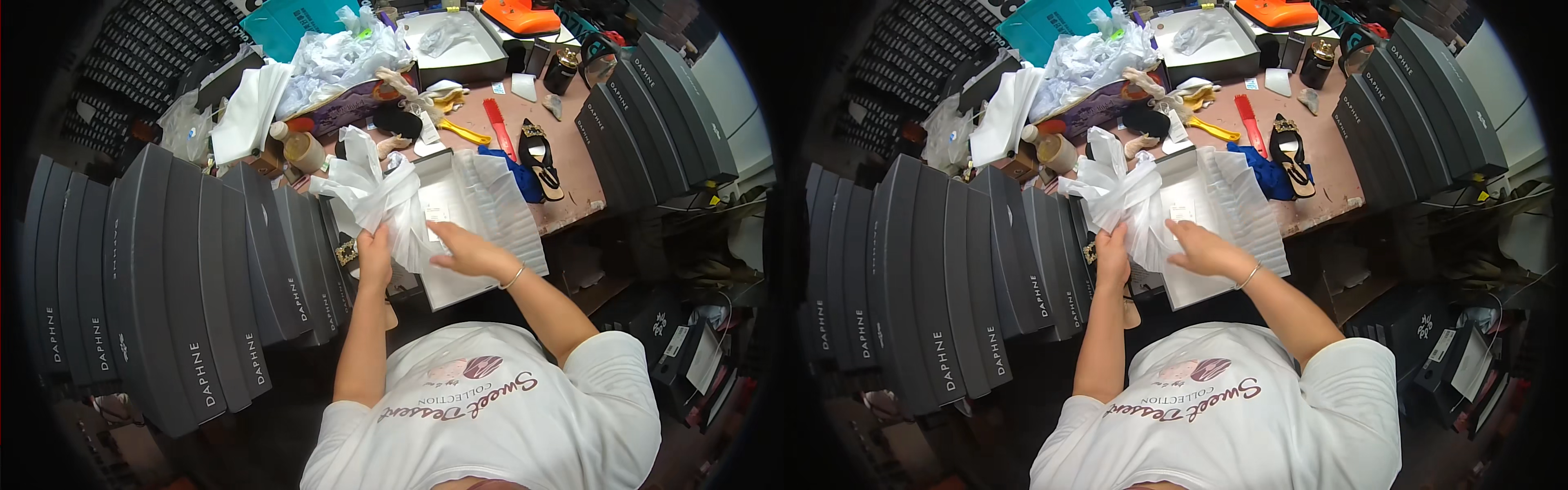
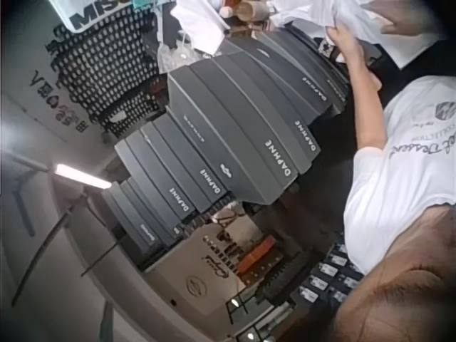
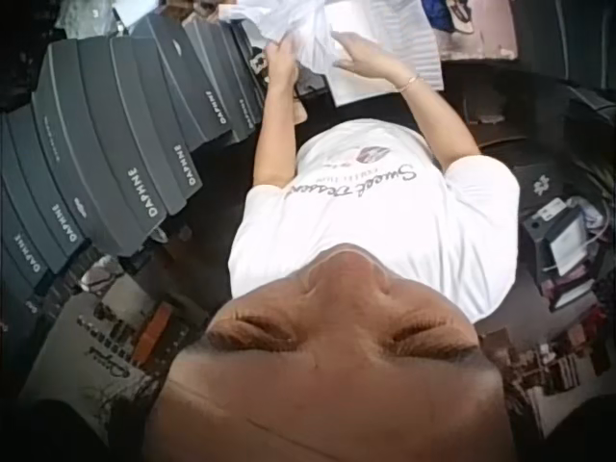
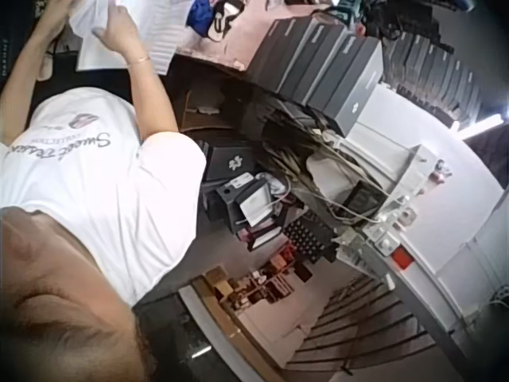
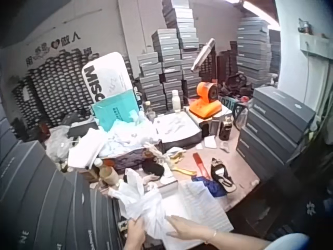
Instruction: Packing shoes into boxes with protective paper and plastic bags.
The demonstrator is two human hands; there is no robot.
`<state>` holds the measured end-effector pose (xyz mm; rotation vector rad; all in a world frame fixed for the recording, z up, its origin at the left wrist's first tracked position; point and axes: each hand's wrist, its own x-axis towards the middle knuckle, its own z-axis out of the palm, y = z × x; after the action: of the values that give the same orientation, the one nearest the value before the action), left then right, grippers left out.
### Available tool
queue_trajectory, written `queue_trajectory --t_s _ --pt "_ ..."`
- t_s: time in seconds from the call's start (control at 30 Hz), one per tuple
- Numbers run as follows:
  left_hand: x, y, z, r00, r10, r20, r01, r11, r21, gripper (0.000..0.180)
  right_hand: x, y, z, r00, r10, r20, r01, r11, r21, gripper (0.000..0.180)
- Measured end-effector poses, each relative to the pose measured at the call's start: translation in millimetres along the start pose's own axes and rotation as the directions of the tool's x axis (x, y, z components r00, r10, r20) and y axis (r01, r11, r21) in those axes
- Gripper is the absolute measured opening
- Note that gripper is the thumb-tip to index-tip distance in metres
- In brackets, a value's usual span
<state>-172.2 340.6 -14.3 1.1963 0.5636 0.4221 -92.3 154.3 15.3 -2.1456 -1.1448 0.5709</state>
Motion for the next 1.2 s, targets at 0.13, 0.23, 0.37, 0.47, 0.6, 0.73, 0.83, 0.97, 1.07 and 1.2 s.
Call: queue_trajectory --t_s 0.13,0.23,0.37,0.47,0.6,0.73,0.83,0.97,1.07,1.2 --pt "-1 6 -4 0.998 -0.063 -0.004 0.06 0.971 -0.231 0.031 -15 29 59 0.982 0.074 0.173 0.004 0.911 -0.413 0.065" --pt "-3 21 -11 0.998 -0.061 0.018 0.063 0.977 -0.202 0.032 -15 30 43 0.969 0.097 0.227 -0.025 0.953 -0.301 0.07" --pt "-22 37 5 0.967 -0.012 0.253 -0.022 0.991 0.133 0.041 -10 -21 -26 0.984 0.134 0.12 -0.178 0.813 0.554 0.069" --pt "-39 10 39 0.865 0.031 0.501 -0.204 0.934 0.295 0.048 7 -5 -12 0.94 0.136 -0.314 0.13 0.707 0.695 0.067" --pt "-31 14 38 0.914 0.076 0.399 -0.246 0.885 0.395 0.049 9 35 1 0.834 0.521 -0.183 -0.044 0.391 0.919 0.038" --pt "-21 23 30 0.917 0.34 0.209 -0.393 0.677 0.622 0.043 1 31 -2 0.877 0.471 -0.098 -0.053 0.296 0.954 0.034" --pt "-3 11 31 0.898 0.372 0.236 -0.42 0.562 0.713 0.037 2 20 -4 0.88 0.466 -0.089 -0.051 0.278 0.959 0.034" --pt "25 10 8 0.974 0.171 0.147 -0.223 0.821 0.526 0.025 3 24 -23 0.861 0.505 -0.055 -0.047 0.187 0.981 0.034" --pt "38 29 -17 0.996 -0.024 0.09 0.022 1.0 0.018 0.03 4 44 -42 0.921 0.386 0.056 -0.03 -0.072 0.997 0.041" --pt "24 41 -36 0.994 -0.066 0.082 0.056 0.991 0.124 0.043 18 -8 -44 0.999 -0.032 -0.011 0.0 -0.338 0.941 0.06"
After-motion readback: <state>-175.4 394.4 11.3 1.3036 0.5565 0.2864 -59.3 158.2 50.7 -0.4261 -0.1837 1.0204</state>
